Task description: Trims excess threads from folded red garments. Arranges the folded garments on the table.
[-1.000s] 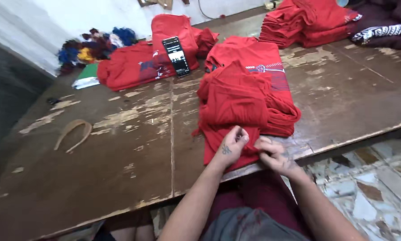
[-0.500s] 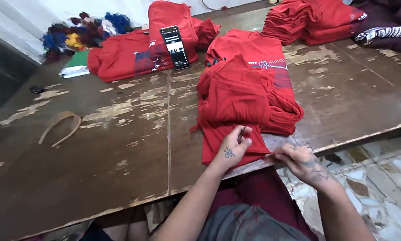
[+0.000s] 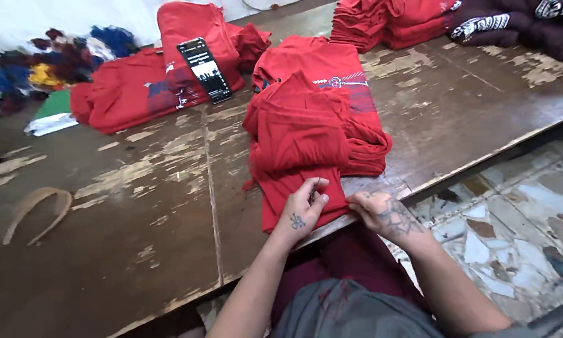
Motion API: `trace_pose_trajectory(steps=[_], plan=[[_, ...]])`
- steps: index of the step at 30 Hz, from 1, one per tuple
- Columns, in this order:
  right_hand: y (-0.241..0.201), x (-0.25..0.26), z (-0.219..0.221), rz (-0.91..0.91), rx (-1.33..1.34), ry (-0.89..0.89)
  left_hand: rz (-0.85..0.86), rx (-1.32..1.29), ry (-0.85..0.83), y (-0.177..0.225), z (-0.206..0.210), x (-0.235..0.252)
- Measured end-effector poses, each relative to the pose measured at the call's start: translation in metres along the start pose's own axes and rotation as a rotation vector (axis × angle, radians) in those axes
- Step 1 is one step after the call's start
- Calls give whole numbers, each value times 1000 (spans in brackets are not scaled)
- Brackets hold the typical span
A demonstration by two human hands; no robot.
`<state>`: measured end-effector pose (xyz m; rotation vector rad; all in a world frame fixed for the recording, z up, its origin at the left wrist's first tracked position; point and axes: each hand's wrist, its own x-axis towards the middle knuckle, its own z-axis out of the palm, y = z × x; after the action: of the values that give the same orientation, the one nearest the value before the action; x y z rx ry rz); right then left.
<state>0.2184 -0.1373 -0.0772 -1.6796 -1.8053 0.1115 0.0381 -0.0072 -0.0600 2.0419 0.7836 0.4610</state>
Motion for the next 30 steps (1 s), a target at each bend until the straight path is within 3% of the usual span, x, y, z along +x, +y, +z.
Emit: trace_pose_trajectory(steps=[5, 9, 13, 21, 26, 28, 30], plan=[[6, -22, -7, -68, -23, 46, 108, 475, -201, 16, -10, -11], [0, -27, -3, -44, -18, 118, 417, 603, -77, 29, -10, -19], [-6, -26, -4, -41, -39, 165, 548, 728, -110, 46, -10, -19], [-9, -22, -1, -101, -40, 245, 570, 792, -87, 48, -11, -19], [-14, -22, 2, -157, 98, 281, 553, 811, -35, 35, -5, -19], [-16, -27, -4, -179, 154, 176, 518, 735, -11, 29, -10, -22], [-14, -35, -16, -157, 215, -46, 410, 589, 3, 22, -16, -25]])
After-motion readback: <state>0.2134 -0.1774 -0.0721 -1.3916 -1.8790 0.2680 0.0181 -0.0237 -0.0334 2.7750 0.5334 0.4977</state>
